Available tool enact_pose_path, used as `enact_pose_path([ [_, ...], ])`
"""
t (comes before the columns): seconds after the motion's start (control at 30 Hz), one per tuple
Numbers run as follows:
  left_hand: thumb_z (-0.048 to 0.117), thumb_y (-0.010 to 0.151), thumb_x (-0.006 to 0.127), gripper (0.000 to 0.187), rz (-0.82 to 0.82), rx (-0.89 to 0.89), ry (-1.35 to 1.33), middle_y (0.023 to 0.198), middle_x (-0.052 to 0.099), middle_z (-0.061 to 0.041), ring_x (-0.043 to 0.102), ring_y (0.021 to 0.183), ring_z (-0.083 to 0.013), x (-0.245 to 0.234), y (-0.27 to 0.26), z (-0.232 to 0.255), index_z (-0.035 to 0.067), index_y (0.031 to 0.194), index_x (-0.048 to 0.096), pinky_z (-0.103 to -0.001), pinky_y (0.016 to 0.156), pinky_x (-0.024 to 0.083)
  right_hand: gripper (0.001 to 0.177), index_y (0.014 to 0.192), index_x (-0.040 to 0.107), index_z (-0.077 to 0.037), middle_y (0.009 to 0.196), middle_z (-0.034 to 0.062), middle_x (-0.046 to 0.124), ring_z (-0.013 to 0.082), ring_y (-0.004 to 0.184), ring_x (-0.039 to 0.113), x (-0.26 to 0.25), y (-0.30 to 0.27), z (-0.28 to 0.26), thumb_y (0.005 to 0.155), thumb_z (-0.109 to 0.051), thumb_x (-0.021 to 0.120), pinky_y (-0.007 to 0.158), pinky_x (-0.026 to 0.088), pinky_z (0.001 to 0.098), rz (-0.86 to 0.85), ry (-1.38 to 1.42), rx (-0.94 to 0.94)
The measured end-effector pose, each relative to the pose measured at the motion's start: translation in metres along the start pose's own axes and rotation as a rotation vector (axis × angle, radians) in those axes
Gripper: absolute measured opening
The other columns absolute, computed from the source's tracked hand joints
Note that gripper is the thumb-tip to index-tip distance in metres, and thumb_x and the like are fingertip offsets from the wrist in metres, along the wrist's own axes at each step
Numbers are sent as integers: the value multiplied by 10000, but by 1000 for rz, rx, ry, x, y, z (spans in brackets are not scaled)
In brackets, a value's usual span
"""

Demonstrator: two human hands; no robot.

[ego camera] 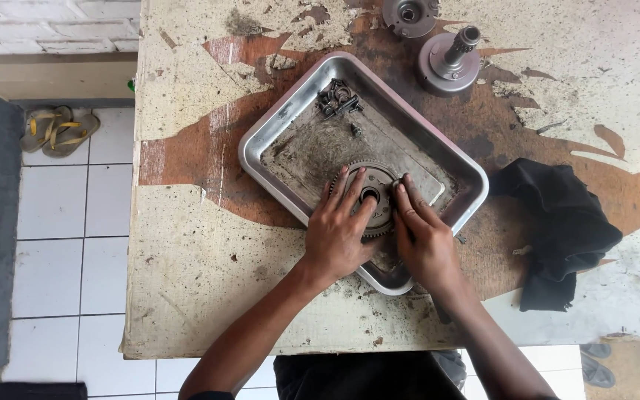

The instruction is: The person cleans a circular mechanical part, likely a clutch basket, using a black cloth. They wipe the surface and edges of the part while holding it in a metal tray. Other disassembled parts are visible on the table nearby.

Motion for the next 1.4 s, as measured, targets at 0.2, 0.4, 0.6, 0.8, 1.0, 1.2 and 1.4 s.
enact_pose_path([
  [0.2, 640, 764, 747, 673, 80, 25, -13, 1477, 504, -269, 428, 1407, -488, -14, 4, 5, 78, 1131, 701, -651, 1065, 411, 446, 1389, 633, -33, 1454, 204, 599, 472, 1193, 631, 29, 81, 5, 943, -27, 648, 943, 560, 567, 61, 48, -156],
  [0.4, 735, 776, 654, 735, 42, 19, -39, 1521, 463, -261, 407, 1422, -482, -4, 2, -1, 85, 1111, 718, -650, 1092, 385, 490, 1447, 559, 41, 1488, 279, 542, 511, 1261, 575, -1, 43, -17, 958, 21, 593, 967, 533, 602, 4, 88, -84],
  [0.6, 579, 752, 765, 640, 55, 16, -40, 1530, 456, -247, 396, 1439, -467, -8, 1, 0, 85, 1154, 703, -650, 1091, 394, 661, 1527, 443, 69, 1471, 331, 524, 527, 1307, 527, 6, 13, 15, 898, 58, 643, 1017, 489, 636, -12, 138, -31],
  [0.8, 657, 773, 720, 669, 153, 32, -23, 1471, 520, -253, 457, 1394, -472, -14, 1, 3, 81, 1112, 709, -641, 1043, 445, 507, 1366, 564, 94, 1399, 331, 557, 571, 1255, 556, 2, 64, -1, 874, 32, 666, 985, 494, 661, -30, 221, -165],
  [1.0, 665, 785, 714, 665, 79, 9, -38, 1486, 507, -249, 431, 1410, -466, -8, 0, -1, 90, 1118, 718, -636, 1075, 414, 146, 1153, 737, -55, 1115, 130, 746, 342, 1041, 740, -2, 75, 14, 1018, -102, 707, 788, 634, 413, 111, 301, -20],
  [1.2, 651, 783, 722, 675, 18, 6, -2, 1544, 439, -245, 383, 1443, -461, -6, 1, -1, 95, 1166, 714, -629, 1105, 378, 138, 1071, 782, -26, 1069, 159, 759, 338, 909, 712, -13, 50, 11, 958, -106, 778, 693, 586, 379, 178, 193, -60],
  [1.4, 702, 830, 643, 700, -18, 6, -17, 1533, 446, -250, 377, 1443, -462, 3, 4, -3, 97, 1172, 730, -634, 1107, 366, 160, 1078, 790, -28, 1048, 186, 745, 355, 884, 698, 8, 82, 18, 926, -78, 802, 630, 569, 386, 182, 192, -96],
])
Point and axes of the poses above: each hand's wrist, its own y-axis towards the middle knuckle, its own x-axis out of the palm, z = x × y, the point moved 9 cm from there along y, towards the middle knuckle
